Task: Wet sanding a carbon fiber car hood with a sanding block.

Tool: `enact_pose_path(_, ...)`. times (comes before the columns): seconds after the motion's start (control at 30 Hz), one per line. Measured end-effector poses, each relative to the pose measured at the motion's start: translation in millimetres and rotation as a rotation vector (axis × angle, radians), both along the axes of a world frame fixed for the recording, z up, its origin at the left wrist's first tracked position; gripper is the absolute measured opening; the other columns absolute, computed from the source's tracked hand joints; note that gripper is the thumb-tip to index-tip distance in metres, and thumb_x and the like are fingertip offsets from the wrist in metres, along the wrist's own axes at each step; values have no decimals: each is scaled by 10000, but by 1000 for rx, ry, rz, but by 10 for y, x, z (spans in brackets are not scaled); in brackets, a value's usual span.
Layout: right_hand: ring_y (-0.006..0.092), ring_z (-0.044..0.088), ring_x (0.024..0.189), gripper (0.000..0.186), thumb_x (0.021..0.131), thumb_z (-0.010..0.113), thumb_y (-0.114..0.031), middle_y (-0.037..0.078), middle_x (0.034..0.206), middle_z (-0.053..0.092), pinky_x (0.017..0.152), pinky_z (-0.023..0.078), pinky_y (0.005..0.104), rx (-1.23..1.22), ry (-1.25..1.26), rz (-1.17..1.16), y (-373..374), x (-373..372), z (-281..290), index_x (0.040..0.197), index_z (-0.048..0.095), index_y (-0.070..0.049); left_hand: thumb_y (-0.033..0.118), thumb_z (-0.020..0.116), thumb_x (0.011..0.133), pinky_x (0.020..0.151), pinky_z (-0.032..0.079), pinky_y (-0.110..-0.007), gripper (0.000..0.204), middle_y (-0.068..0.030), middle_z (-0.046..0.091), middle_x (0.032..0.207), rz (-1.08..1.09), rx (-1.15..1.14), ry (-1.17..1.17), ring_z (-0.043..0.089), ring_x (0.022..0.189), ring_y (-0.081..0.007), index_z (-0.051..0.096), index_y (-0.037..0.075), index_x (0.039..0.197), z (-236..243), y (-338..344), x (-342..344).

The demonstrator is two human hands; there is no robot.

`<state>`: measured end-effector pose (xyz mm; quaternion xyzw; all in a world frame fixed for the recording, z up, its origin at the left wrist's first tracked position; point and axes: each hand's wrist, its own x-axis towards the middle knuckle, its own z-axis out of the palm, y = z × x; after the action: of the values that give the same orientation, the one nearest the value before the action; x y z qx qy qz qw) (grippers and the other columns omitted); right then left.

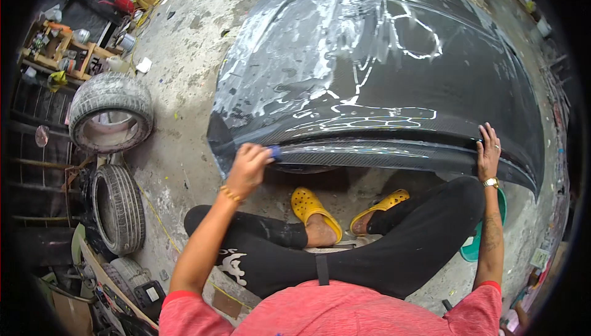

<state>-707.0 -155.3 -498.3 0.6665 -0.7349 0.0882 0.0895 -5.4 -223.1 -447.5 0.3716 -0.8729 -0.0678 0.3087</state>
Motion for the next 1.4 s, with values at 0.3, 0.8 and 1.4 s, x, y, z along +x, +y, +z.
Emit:
enact_pose_path(0.3, 295, 410, 1476, 419, 1052, 547, -303, 48, 1591, 472, 1211, 276, 483, -77, -101, 6, -6, 169, 152, 1459, 579, -210, 37, 644, 878, 839, 500, -445, 72, -145, 571, 914, -464, 33, 121, 593, 930, -346, 608, 14, 936, -278, -264, -3318)
enact_pose_path(0.8, 303, 445, 1434, 428, 1081, 460, -409, 66, 1544, 494, 1226, 234, 532, -237, -192, -160, 190, -441, -130, 1450, 561, -217, 54, 713, 882, 737, 506, -484, 200, -184, 594, 946, -547, 61, 194, 601, 843, -382, 654, -5, 1064, -372, -115, -4533)
enact_pose_path(1.4, 303, 467, 1408, 351, 1065, 507, -369, 48, 1486, 535, 1221, 258, 526, -284, -224, -172, 325, -847, -85, 1366, 612, -220, 37, 724, 863, 750, 488, -449, 187, -146, 576, 940, -785, 7, 146, 560, 866, -352, 631, -4, 1019, -216, 3, -5368)
